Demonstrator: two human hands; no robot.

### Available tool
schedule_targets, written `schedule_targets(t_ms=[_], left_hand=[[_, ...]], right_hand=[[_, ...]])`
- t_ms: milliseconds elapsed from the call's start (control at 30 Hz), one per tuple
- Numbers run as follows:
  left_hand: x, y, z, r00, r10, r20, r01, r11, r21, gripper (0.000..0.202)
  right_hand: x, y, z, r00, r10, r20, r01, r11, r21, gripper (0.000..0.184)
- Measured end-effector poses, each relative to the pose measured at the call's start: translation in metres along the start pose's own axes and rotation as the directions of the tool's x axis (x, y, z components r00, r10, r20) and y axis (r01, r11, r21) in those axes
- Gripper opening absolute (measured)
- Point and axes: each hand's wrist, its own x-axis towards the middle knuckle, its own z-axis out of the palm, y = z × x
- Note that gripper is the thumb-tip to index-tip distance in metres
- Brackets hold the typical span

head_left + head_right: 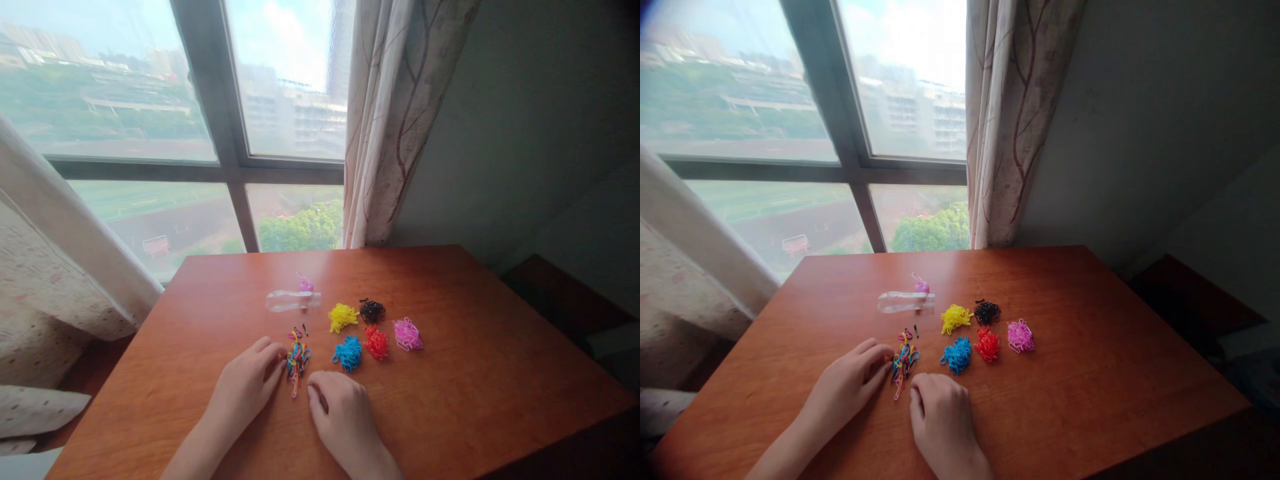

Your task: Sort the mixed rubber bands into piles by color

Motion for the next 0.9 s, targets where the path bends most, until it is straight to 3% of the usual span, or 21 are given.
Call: schedule_targets(t_ms=[900], left_hand=[[0.0011,-0.0032,-0.0031,0.994,-0.025,-0.107,0.028,0.999,0.026,0.021]], right_hand=[[0.0007,-0.0028,-0.0034,1.000,0.004,0.001,-0.004,1.000,-0.004,0.017]])
